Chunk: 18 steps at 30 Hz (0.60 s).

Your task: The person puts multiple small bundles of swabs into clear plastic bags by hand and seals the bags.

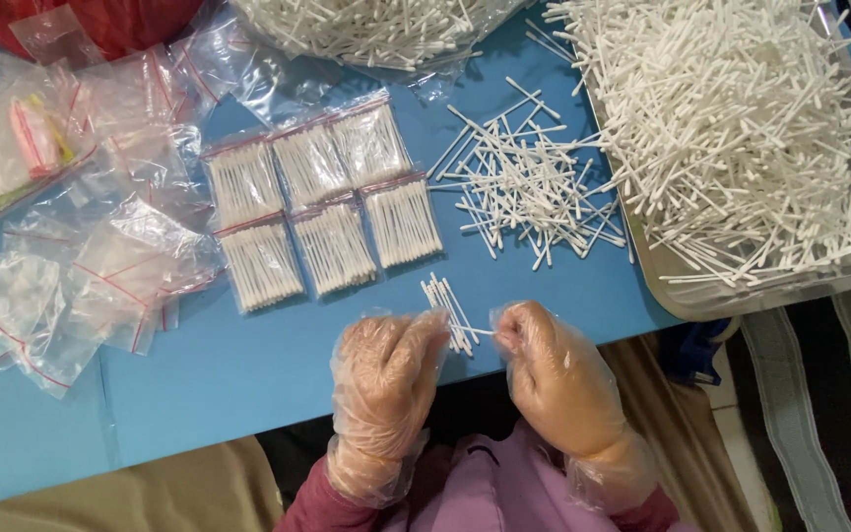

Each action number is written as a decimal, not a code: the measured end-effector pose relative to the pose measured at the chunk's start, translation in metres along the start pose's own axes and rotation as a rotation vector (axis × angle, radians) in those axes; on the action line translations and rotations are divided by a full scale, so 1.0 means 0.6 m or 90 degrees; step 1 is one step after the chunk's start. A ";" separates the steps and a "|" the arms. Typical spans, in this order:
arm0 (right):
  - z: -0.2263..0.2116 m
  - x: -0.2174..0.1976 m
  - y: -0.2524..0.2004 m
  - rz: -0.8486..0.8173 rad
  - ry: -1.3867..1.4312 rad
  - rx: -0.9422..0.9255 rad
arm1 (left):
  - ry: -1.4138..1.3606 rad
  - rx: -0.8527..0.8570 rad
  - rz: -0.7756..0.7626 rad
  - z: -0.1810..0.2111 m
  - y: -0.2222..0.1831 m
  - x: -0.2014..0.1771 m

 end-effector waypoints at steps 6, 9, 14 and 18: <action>-0.033 0.005 0.005 0.085 0.243 -0.001 | -0.054 -0.026 -0.017 -0.005 0.007 -0.001; -0.040 0.018 0.009 0.101 0.305 -0.046 | -0.067 -0.033 0.006 0.001 0.004 0.004; -0.055 0.026 0.016 0.107 0.348 -0.068 | -0.132 -0.026 0.018 0.011 0.014 0.007; -0.029 0.021 0.028 0.145 0.323 0.055 | -0.104 -0.048 -0.003 -0.002 0.007 0.009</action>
Point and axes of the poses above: each hand's wrist, its own y-axis towards the middle knuckle, its own x-axis out of the palm, z = x × y, the point moved 4 cm from there along y, towards the middle knuckle, and after that the axes turned 12 degrees about x, right-handed, at the moved point
